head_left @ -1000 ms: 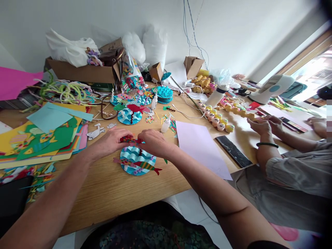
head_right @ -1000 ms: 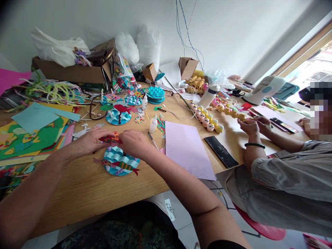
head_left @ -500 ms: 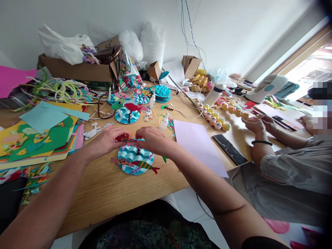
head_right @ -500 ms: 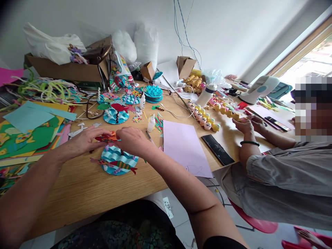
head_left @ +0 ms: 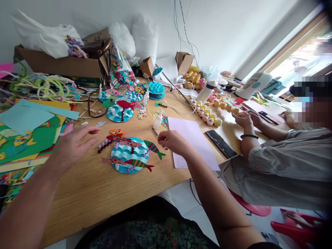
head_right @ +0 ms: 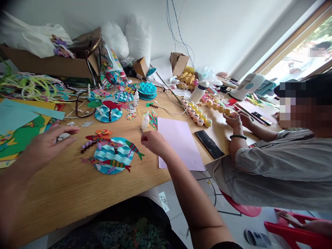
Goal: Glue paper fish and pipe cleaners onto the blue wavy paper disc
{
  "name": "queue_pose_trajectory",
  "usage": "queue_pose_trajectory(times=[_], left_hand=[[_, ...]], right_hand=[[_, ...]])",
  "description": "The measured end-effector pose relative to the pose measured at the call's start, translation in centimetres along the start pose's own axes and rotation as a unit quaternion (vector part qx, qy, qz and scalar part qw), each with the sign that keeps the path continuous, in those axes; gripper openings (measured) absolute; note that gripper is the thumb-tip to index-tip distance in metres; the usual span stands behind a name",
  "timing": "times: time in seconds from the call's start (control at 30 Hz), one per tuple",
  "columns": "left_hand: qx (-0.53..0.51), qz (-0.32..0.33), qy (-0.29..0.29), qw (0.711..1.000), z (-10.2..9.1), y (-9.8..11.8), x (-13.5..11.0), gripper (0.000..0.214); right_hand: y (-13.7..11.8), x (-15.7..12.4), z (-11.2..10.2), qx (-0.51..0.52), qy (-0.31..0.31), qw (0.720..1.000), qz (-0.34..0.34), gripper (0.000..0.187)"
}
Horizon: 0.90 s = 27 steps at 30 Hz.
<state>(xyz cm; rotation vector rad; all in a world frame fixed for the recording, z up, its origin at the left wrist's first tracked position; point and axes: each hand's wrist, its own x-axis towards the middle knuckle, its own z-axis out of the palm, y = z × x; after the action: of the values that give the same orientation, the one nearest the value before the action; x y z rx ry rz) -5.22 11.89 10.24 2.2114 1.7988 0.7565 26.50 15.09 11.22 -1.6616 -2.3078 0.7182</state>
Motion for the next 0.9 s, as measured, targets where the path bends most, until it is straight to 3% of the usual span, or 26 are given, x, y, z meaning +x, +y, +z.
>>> queue_pose_trajectory(times=[0.07, 0.13, 0.23, 0.33, 0.57, 0.73, 0.9], left_hand=[[0.008, -0.012, 0.061, 0.998, -0.4, -1.1, -2.0, 0.04], [0.033, -0.011, 0.031, 0.999, -0.4, -2.1, -4.1, 0.034], [0.012, 0.106, -0.032, 0.994, 0.3, -2.5, -6.7, 0.033], [0.001, 0.229, -0.058, 0.972, 2.0, -0.9, -8.6, 0.023], [-0.037, 0.303, -0.05, 0.951, 6.6, 4.6, -10.5, 0.026], [-0.001, 0.321, -0.026, 0.947, 9.0, 5.3, -10.9, 0.03], [0.029, 0.329, -0.021, 0.944, 9.6, 5.6, -10.9, 0.031]], right_hand=[[1.0, -1.0, 1.9, 0.048, -0.035, 0.998, 0.015, 0.007], [1.6, -1.7, 3.8, 0.099, -0.027, 0.995, 0.021, 0.006], [1.8, -2.2, 6.0, 0.17, -0.015, 0.985, 0.005, 0.004], [1.9, -2.1, 7.3, 0.215, 0.006, 0.976, -0.032, 0.006], [1.0, -2.1, 8.0, 0.229, 0.028, 0.972, -0.049, 0.009], [0.3, -1.8, 8.3, 0.168, 0.043, 0.983, -0.066, 0.01], [-0.5, -1.2, 8.4, 0.084, 0.049, 0.994, -0.042, 0.009]])
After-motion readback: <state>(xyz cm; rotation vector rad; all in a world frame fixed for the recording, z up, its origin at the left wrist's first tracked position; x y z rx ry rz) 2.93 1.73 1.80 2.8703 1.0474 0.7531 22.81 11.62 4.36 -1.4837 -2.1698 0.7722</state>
